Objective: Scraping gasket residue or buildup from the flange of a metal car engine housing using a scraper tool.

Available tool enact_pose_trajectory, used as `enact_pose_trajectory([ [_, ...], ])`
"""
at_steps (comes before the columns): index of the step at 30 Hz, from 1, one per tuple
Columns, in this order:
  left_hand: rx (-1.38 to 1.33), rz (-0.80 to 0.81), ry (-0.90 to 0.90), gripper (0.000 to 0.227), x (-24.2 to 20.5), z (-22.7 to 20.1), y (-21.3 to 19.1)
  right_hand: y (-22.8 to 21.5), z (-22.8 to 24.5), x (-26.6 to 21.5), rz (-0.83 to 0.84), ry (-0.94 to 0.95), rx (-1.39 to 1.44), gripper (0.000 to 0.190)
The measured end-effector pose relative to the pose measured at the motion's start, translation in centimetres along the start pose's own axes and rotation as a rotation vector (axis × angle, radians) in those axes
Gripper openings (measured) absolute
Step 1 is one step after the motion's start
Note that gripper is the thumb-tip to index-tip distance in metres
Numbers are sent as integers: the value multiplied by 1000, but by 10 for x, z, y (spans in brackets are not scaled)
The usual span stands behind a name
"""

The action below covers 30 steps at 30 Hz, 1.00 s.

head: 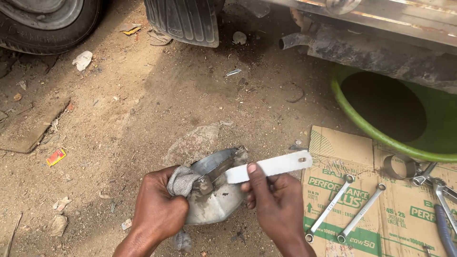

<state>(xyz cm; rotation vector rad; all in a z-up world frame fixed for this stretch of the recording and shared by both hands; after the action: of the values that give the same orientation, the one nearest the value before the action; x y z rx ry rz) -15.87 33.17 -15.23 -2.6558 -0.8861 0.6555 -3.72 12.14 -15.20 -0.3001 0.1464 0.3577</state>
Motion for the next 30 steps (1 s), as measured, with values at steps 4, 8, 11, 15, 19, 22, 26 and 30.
enact_pose_trajectory([
  [4, 32, 42, 36, 38, -4, -10, 3, -2, -5, -5, -9, 82, -48, 38],
  [8, 1, 18, 29, 43, -8, -13, -1, 2, -15, -2, 22, 87, 69, 38],
  [11, 17, 22, -31, 41, -8, -7, 0, 2, -22, -3, 1, 120, 179, 40],
  [15, 13, 13, -12, 46, -9, -12, -2, 6, -25, -4, 70, 171, 130, 43],
  [19, 22, -30, -46, 50, -15, -13, -6, 2, -19, -11, 53, 165, 73, 46],
  [22, -32, -28, -11, 49, -14, -14, -7, 5, -4, -10, 98, 144, 99, 38],
  [26, -24, 19, 34, 38, -17, -20, -2, 1, -6, -8, 61, 111, 128, 34],
  [30, -35, -2, 26, 44, -12, -12, -4, 7, -5, -12, 99, 118, 176, 38],
])
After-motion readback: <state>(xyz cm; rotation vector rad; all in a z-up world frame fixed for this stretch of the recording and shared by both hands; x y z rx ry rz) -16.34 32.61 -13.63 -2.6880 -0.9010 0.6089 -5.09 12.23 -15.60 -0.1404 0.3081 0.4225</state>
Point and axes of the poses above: each hand's wrist, its own x-axis towards the middle knuckle, its own y-axis out of the palm, z = x × y, the point moved 10 cm from there along x, towards the middle knuckle, and after that the axes turned 6 degrees about -x, right-handed, at the moved point
